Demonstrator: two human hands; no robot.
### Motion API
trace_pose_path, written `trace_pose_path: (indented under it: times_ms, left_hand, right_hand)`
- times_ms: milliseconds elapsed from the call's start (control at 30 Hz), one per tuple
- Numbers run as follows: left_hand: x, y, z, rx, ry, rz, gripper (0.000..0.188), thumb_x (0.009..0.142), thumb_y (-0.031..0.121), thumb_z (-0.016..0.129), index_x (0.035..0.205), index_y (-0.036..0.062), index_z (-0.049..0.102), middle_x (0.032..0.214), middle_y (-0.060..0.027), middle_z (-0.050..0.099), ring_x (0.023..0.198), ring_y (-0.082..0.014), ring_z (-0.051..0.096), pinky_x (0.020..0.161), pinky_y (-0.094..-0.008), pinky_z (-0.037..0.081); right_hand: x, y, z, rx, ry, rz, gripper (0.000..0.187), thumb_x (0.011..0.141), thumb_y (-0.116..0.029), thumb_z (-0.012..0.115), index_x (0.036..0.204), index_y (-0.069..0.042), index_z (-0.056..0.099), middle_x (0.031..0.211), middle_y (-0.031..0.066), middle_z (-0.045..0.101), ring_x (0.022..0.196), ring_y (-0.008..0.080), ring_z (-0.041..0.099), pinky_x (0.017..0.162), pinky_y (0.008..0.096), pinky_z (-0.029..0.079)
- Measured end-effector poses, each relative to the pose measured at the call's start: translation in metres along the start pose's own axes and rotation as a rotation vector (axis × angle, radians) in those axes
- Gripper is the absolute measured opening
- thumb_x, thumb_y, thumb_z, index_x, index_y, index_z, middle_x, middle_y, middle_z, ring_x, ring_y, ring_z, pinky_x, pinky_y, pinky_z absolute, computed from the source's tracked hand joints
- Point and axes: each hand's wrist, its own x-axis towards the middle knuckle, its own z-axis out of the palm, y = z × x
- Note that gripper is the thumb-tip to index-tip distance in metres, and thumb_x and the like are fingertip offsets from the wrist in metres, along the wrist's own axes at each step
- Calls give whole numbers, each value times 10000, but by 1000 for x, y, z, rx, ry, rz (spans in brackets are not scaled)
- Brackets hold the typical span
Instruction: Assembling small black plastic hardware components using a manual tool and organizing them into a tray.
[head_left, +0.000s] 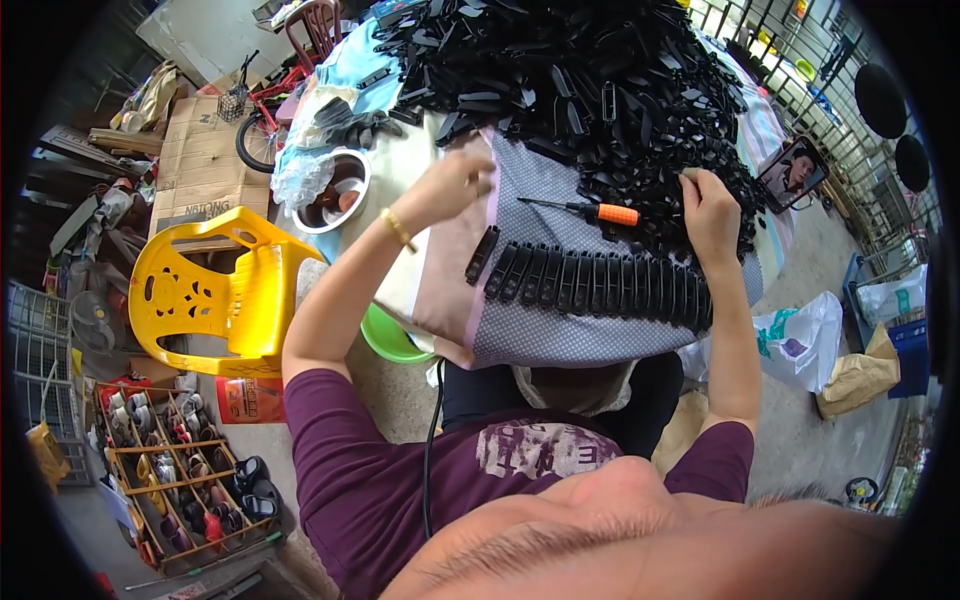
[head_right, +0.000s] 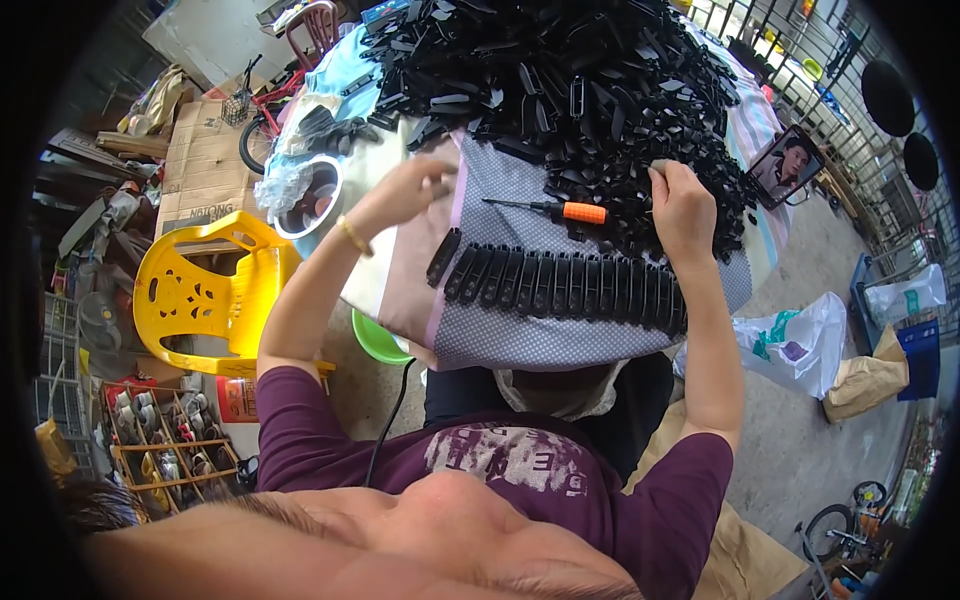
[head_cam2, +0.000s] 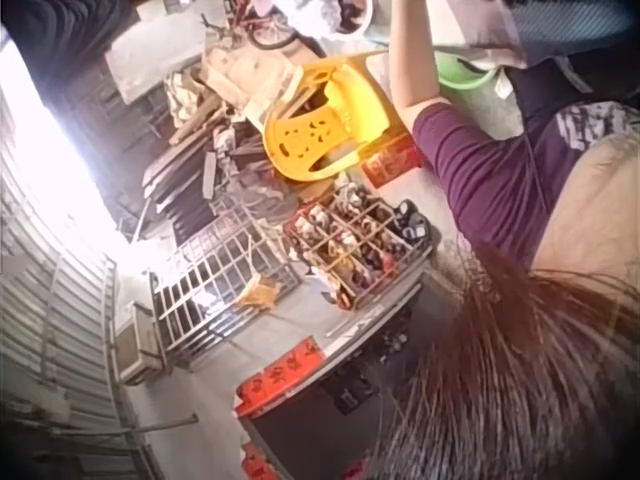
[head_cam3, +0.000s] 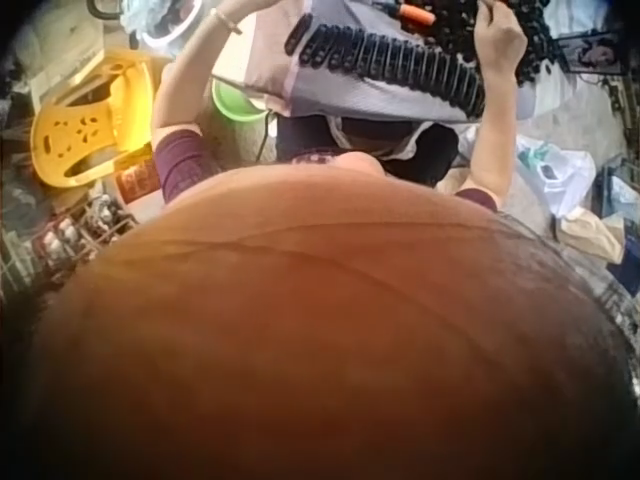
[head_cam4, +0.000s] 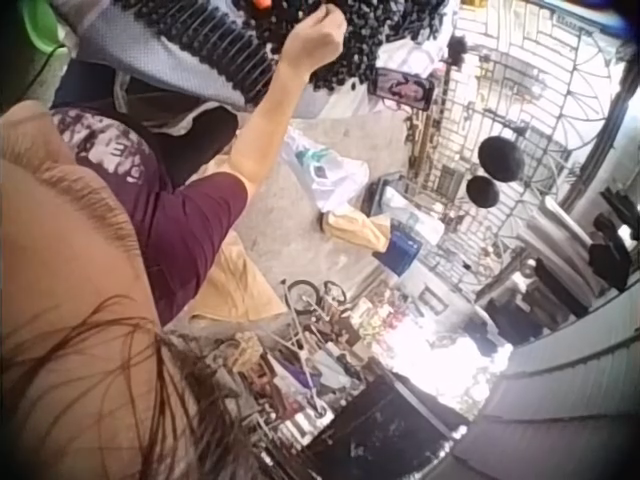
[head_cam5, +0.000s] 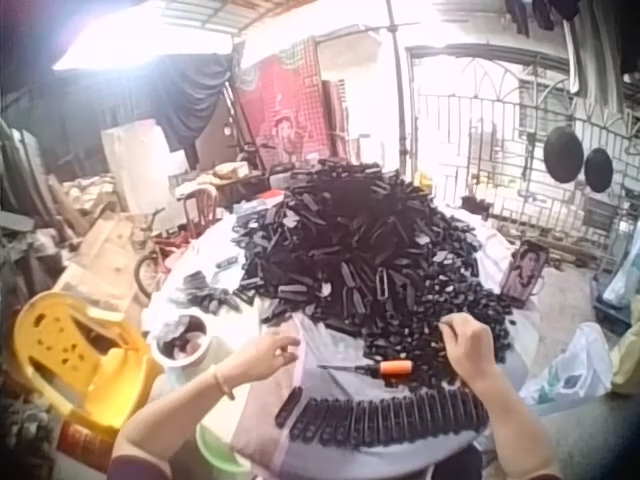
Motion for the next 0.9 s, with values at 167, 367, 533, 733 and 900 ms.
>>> trace_pose_path:
  times_ms: [167,367,533,733,900]
  left_hand:
    - [69,6,30,153,381,277,357,753,155,691,1096,82,625,1051,-127,575,941,-325,542,864,-380,459]
    - [90,20,48,341,294,211,284,689,159,724,896,32,578,974,-113,567,942,-295,517,868,-357,446]
    - [65,37,28,-158,199,66,290,732,179,742,871,24,541,810,-125,627,774,-254,604,718,-331,486]
    - [10,74,25,-1505,-196,-51,258,954,206,495,1124,12,479,1053,-147,613,829,-187,636,731,-277,528]
    - [-27,108,39,-1740,-252,-85,289,954,216,506,1166,21,483,989,-68,589,746,-133,579,648,-236,480]
  right_hand:
    - [-5,-22,0,335,-97,193,94,896,-75,557,938,9,561,754,87,641,625,125,625,552,248,499]
    - [-16,-43,-9,450,-152,105,92,866,-37,600,941,15,590,760,57,645,635,76,599,573,214,482]
    - [-21,-54,-13,572,-91,174,99,862,-53,611,928,20,596,751,80,644,638,113,614,584,232,490]
    - [-17,-87,-7,682,-28,121,116,860,-43,629,950,27,608,783,54,655,649,76,605,599,201,491]
    - [-23,-106,-3,662,33,62,109,844,-25,641,937,26,618,819,81,674,697,104,641,624,215,504]
